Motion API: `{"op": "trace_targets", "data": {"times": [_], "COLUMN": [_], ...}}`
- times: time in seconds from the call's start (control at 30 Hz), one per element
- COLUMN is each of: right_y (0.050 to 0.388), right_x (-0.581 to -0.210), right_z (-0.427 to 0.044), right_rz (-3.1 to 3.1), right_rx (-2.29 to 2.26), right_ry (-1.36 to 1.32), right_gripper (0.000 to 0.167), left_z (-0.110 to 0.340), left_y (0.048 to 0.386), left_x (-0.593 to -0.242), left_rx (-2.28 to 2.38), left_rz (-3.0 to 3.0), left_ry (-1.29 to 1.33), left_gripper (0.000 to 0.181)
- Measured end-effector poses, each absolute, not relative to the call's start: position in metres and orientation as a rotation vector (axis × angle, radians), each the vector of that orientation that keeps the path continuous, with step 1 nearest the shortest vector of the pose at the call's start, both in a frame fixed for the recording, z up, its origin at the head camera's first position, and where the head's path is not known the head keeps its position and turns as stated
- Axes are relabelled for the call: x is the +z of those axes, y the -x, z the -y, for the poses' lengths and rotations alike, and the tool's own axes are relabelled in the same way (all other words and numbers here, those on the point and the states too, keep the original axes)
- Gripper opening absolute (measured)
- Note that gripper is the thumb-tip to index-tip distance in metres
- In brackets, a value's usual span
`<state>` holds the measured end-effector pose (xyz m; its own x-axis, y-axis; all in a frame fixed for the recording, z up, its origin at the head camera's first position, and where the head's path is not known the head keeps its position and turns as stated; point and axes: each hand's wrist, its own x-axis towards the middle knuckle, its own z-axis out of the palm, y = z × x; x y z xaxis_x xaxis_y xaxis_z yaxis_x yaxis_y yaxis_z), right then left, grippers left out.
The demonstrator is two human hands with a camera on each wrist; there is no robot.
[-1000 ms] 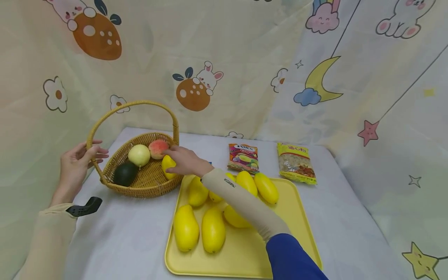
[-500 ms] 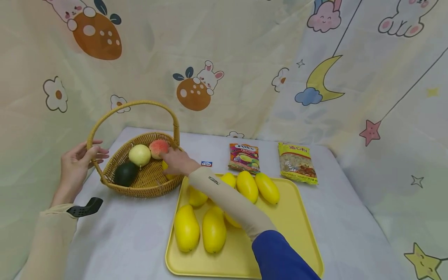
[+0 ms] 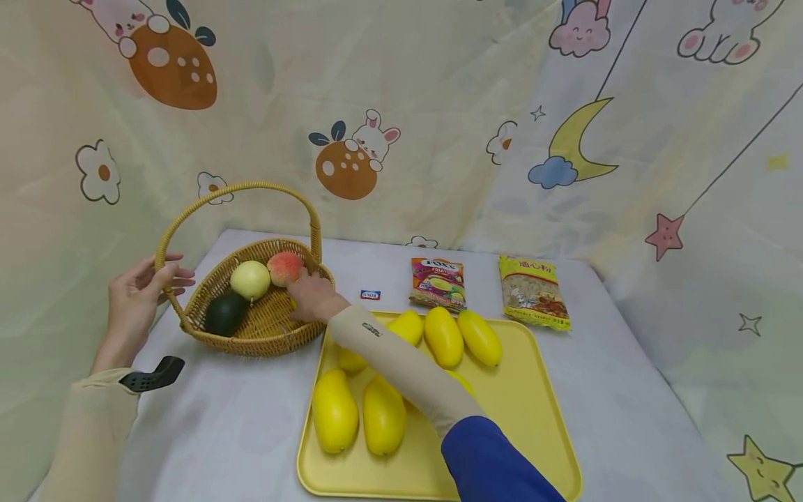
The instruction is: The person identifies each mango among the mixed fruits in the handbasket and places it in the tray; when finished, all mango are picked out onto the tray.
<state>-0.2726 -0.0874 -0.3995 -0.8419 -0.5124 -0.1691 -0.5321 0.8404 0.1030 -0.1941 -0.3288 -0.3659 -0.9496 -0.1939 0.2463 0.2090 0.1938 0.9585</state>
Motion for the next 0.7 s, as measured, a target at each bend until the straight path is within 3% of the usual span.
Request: {"op": "trace_targets", "data": {"times": [0.37,0.7], "right_y": [0.271,0.2749], "right_x": [-0.4019,-0.4052], "right_z": [0.0868,0.0852], "right_rz": [-2.818,-2.877], "right_rx": [0.055,-0.014], "right_ry": [0.764,0.807], "right_gripper": [0.072,0.054], "left_z": [0.3286,0.3303], "left_y": [0.1936,0.1941], "left_x": [-0.3649,-0.3667], "left_rx": [-1.844,-1.897], "left_rz": [2.143,2.092], "left_ry": [0.023,0.074], "left_gripper": [0.033,0.027]}}
